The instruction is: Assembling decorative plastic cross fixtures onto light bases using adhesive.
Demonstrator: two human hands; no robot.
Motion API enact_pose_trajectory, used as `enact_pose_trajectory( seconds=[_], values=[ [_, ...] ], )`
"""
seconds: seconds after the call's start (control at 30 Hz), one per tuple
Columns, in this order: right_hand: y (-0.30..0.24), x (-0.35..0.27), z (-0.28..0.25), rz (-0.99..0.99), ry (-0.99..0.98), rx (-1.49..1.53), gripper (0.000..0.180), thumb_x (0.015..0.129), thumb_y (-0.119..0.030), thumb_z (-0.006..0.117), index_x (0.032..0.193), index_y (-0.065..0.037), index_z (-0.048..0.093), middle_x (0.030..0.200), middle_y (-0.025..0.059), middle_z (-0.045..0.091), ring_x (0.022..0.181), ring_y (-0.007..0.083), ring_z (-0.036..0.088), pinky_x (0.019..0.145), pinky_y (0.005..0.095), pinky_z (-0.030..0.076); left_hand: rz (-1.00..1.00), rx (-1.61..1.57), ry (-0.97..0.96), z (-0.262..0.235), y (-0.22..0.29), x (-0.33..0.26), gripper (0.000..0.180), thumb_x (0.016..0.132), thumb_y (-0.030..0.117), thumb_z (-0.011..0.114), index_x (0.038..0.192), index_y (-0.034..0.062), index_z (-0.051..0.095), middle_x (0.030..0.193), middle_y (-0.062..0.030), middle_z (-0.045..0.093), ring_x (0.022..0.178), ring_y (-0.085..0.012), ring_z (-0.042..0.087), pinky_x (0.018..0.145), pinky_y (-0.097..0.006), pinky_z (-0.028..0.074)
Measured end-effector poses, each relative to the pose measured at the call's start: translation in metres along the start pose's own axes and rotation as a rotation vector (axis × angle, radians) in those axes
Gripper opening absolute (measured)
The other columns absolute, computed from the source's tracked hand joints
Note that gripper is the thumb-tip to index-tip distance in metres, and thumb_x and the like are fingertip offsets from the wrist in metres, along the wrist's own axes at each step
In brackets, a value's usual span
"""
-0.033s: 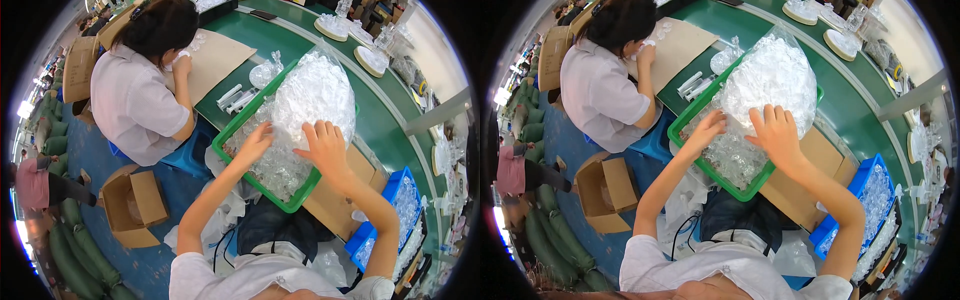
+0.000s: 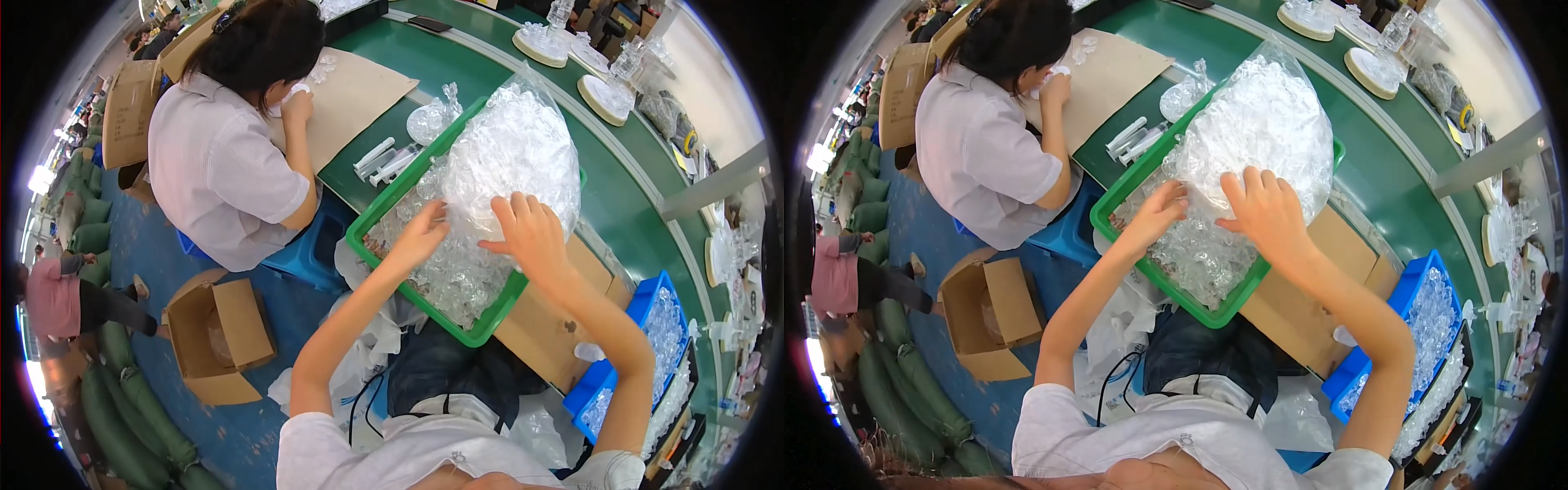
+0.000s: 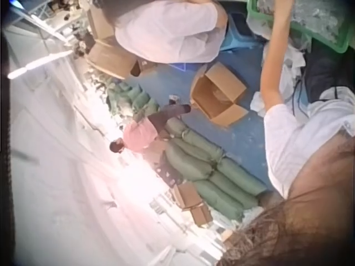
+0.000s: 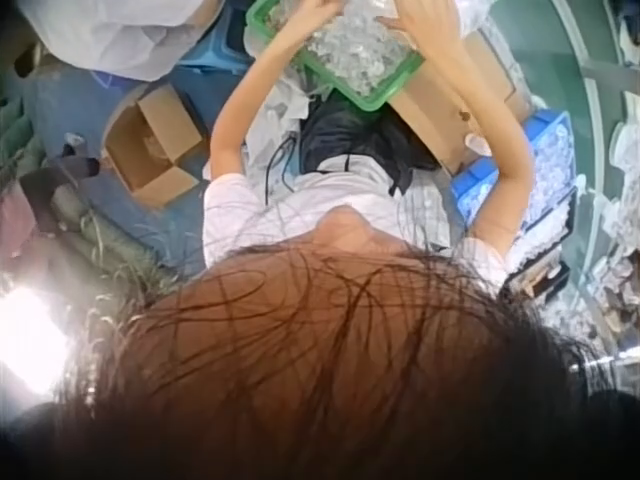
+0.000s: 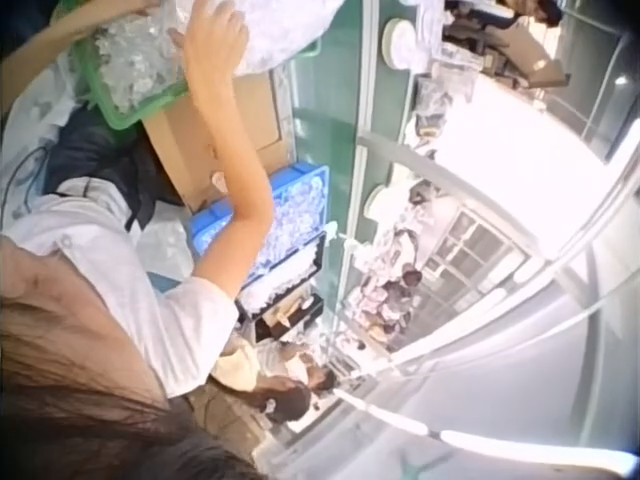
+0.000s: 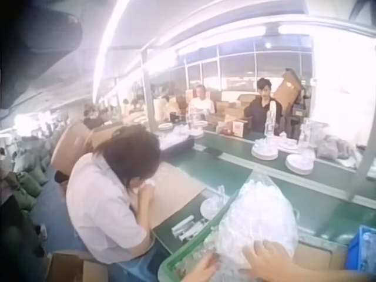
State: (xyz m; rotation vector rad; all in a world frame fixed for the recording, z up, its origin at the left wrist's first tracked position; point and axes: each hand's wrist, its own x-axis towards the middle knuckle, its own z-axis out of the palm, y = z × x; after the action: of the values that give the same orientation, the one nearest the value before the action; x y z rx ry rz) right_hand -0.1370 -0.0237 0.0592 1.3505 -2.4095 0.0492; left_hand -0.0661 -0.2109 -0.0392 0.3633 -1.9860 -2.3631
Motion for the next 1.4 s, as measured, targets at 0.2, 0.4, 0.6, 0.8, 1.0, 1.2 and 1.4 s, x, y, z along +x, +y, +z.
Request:
enact_pose_trajectory(
  seconds=[0.2,0.4,0.6,0.8,1.0,1.2,1.4],
  values=[
    [0.038,0.031,0.004,-0.226,0.216,0.267,0.04,0.068,-0.036,0.077,0.074,-0.01,0.048,0.055,0.0039,0.053,0.045,0.0213,0.054,0.041,0.0331,0.04,0.205,0.337,0.14,0.01,-0.007,-0.007,0.051,0.083,0.013,0.06,0.129,0.0024,0.043,0.118,-0.0189,0.054,0.108,-0.03,0.054,0.089,-0.038,0.045],
    [0.051,0.065,-0.028,-0.009,0.372,0.546,0.044,0.079,-0.024,0.074,0.057,-0.005,0.041,0.048,0.0038,0.032,0.043,0.0155,0.03,0.042,0.0275,0.027,0.647,0.75,0.254,0.029,-0.012,0.007,0.034,0.082,0.017,0.065,0.112,0.003,0.059,0.109,-0.0123,0.058,0.099,-0.0287,0.056,0.084,-0.032,0.045],
    [0.054,0.058,-0.031,0.038,0.23,0.794,0.043,0.078,-0.017,0.075,0.057,-0.004,0.039,0.053,-0.0007,0.026,0.05,0.0078,0.024,0.045,0.0268,0.019,0.389,0.223,0.149,0.041,-0.008,0.035,0.047,0.078,0.021,0.07,0.118,0.0012,0.053,0.106,-0.0162,0.056,0.102,-0.0287,0.053,0.088,-0.036,0.043],
    [0.046,0.058,-0.034,0.042,0.238,0.835,0.042,0.076,-0.014,0.076,0.058,-0.004,0.039,0.054,-0.0012,0.026,0.05,0.0074,0.024,0.045,0.0256,0.019,0.537,0.218,0.232,0.044,0.005,0.032,0.043,0.075,0.015,0.074,0.113,0.0012,0.058,0.102,-0.0111,0.059,0.099,-0.0212,0.058,0.085,-0.034,0.046],
    [0.047,0.077,-0.03,0.037,0.242,0.736,0.041,0.076,-0.019,0.075,0.061,-0.003,0.039,0.053,0.0018,0.028,0.05,0.0108,0.027,0.045,0.0268,0.024,0.184,-0.089,0.223,0.039,0.03,0.029,0.022,0.076,0.012,0.075,0.089,-0.0035,0.067,0.085,-0.0075,0.067,0.076,-0.0128,0.064,0.072,-0.026,0.048],
    [0.034,0.073,-0.03,-0.043,0.225,0.7,0.04,0.076,-0.018,0.073,0.063,-0.003,0.038,0.053,0.0034,0.028,0.049,0.0143,0.027,0.045,0.0282,0.027,0.135,-0.001,0.166,0.014,0.012,0.016,0.022,0.079,0.013,0.072,0.093,-0.0031,0.066,0.082,-0.0074,0.068,0.073,-0.0131,0.064,0.067,-0.023,0.047],
    [0.019,0.07,-0.035,0.113,0.193,0.848,0.04,0.077,-0.01,0.072,0.062,-0.003,0.035,0.054,0.0023,0.025,0.05,0.0118,0.025,0.044,0.0275,0.025,-0.142,-0.304,-0.159,0.006,0.029,0.027,0.022,0.085,0.013,0.063,0.103,0.0005,0.06,0.091,-0.0083,0.065,0.075,-0.0175,0.064,0.058,-0.027,0.047]
  ],
)
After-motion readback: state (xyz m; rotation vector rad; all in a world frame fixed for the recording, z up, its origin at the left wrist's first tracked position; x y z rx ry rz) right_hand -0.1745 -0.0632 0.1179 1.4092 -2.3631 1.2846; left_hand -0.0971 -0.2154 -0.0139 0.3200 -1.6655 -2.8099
